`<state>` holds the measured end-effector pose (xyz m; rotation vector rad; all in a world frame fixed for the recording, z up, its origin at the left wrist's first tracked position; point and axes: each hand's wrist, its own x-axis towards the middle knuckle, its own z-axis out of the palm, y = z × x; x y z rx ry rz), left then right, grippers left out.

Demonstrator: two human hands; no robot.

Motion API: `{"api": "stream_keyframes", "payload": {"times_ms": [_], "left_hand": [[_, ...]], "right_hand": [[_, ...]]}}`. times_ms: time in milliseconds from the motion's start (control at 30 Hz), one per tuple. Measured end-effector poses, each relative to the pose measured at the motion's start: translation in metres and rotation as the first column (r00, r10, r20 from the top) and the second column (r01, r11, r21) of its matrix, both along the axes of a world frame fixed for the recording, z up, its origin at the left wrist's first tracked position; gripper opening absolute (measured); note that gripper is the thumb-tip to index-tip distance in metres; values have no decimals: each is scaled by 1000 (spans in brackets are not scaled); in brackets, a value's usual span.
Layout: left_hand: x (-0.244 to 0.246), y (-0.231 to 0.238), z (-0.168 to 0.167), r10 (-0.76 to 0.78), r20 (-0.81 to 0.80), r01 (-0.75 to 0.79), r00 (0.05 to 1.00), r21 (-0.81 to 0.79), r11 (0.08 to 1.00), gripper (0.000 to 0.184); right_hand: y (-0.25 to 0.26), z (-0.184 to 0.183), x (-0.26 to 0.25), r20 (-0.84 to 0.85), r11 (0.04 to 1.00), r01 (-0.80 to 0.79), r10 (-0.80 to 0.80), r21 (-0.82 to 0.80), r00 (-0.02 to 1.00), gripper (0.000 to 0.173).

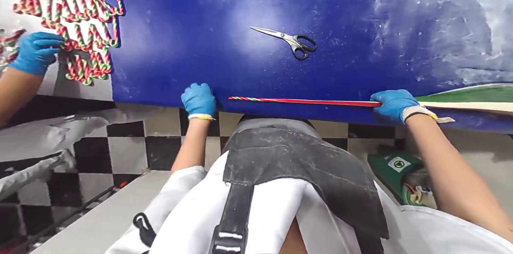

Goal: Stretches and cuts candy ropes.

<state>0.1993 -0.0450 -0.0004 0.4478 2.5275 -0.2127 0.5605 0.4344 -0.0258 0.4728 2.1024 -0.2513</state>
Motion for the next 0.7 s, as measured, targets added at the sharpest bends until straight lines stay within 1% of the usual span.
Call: {"api": "stream_keyframes", "payload": {"times_ms": [33, 67, 100, 133, 167, 200, 267, 333, 433, 467, 500, 533, 567, 600, 633, 667, 700], "left_hand": [[22, 5, -10, -35, -181, 50, 983, 83, 995, 46], [49, 20, -23, -78, -249, 127, 965, 186, 974, 55], [81, 40, -38, -118, -246, 189, 962, 290, 938, 66], [113, 64, -51, -152, -224, 226, 963, 356, 906, 80], [137, 88, -63, -168, -225, 244, 960, 375, 894, 93], [146, 111, -72, -154, -243, 237, 958, 361, 902, 99], [124, 148, -80, -97, -261, 180, 960, 315, 932, 95], [83, 180, -85, -35, -284, 126, 958, 309, 943, 90], [26, 216, -92, 86, -373, 75, 924, 399, 914, 90], [12, 226, -91, 118, -411, 82, 904, 437, 896, 87], [5, 237, -88, 115, -445, 127, 888, 478, 869, 84], [10, 251, -80, 69, -442, 194, 894, 522, 831, 81], [29, 267, -71, -22, -403, 270, 915, 570, 776, 76], [60, 284, -60, -166, -348, 359, 923, 619, 699, 71], [100, 299, -53, -356, -324, 479, 876, 661, 578, 65], [142, 314, -51, -548, -323, 592, 772, 680, 433, 61], [184, 325, -52, -702, -310, 663, 641, 684, 303, 60]], "right_hand": [[2, 0, 0, -10, 1000, -5, 5, -8, 1000, 19], [3, 0, 1, -26, 1000, -5, 5, -16, 1000, 18], [3, -1, 3, -41, 1000, -3, 2, -21, 999, 18], [3, -1, 4, -51, 1000, -2, 1, -18, 999, 17], [3, 0, 5, -53, 1000, 3, -3, -13, 999, 17], [3, 0, 4, -53, 1000, 7, -7, -5, 999, 17], [0, 1, 4, -58, 1000, 21, -21, -1, 998, 18], [-1, 1, 5, -68, 1000, 25, -25, 0, 997, 19], [0, 2, 5, -70, 1000, 23, -23, -4, 997, 21], [1, 1, 5, -76, 1000, 22, -22, 0, 997, 22], [1, 1, 5, -84, 1000, 29, -28, 3, 996, 22], [1, 0, 4, -83, 999, 40, -39, 4, 996, 22], [1, -1, 3, -71, 999, 51, -50, 6, 996, 22], [1, -1, 3, -57, 998, 62, -62, 10, 996, 22], [0, -1, 2, -46, 997, 77, -76, 12, 996, 23], [-1, -1, 1, -37, 996, 92, -91, 17, 995, 26], [-2, 1, -1, -29, 993, 116, -116, 22, 993, 29]]}}
